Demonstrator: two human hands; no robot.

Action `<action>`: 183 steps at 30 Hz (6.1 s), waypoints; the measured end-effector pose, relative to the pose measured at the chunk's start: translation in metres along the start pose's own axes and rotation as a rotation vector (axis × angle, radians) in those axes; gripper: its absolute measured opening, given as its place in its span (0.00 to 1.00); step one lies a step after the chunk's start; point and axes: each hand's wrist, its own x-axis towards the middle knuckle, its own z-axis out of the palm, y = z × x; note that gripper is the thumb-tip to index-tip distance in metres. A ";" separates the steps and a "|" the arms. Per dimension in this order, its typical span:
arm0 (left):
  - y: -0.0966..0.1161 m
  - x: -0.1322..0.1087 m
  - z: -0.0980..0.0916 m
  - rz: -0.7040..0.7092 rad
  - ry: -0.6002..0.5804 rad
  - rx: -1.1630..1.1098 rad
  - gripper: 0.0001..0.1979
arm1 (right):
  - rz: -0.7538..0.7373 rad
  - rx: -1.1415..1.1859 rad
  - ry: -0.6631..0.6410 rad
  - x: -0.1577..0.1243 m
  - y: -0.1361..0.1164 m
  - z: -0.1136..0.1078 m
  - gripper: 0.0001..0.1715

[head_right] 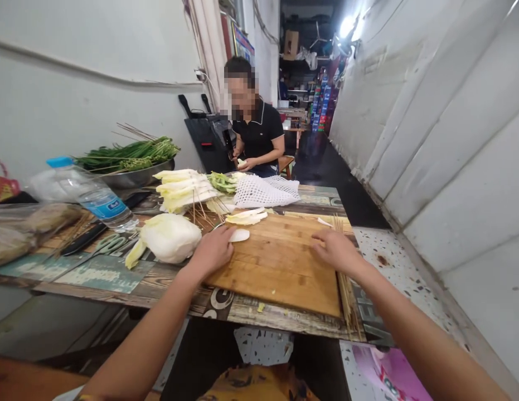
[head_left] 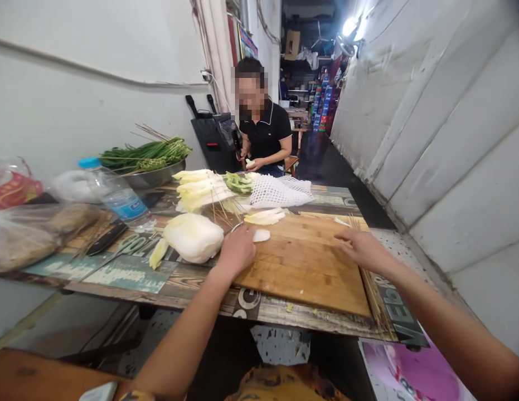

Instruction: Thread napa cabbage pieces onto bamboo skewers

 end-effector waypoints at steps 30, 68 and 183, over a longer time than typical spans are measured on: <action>0.036 -0.023 0.020 -0.020 0.109 -0.295 0.23 | -0.368 -0.086 -0.211 0.193 -0.131 0.040 0.15; 0.031 -0.020 0.021 0.118 0.111 -0.275 0.17 | 0.086 0.088 -0.038 0.074 -0.022 -0.020 0.13; 0.096 -0.118 -0.042 -0.618 -0.449 -1.834 0.16 | -0.084 0.555 0.284 -0.161 -0.113 0.018 0.18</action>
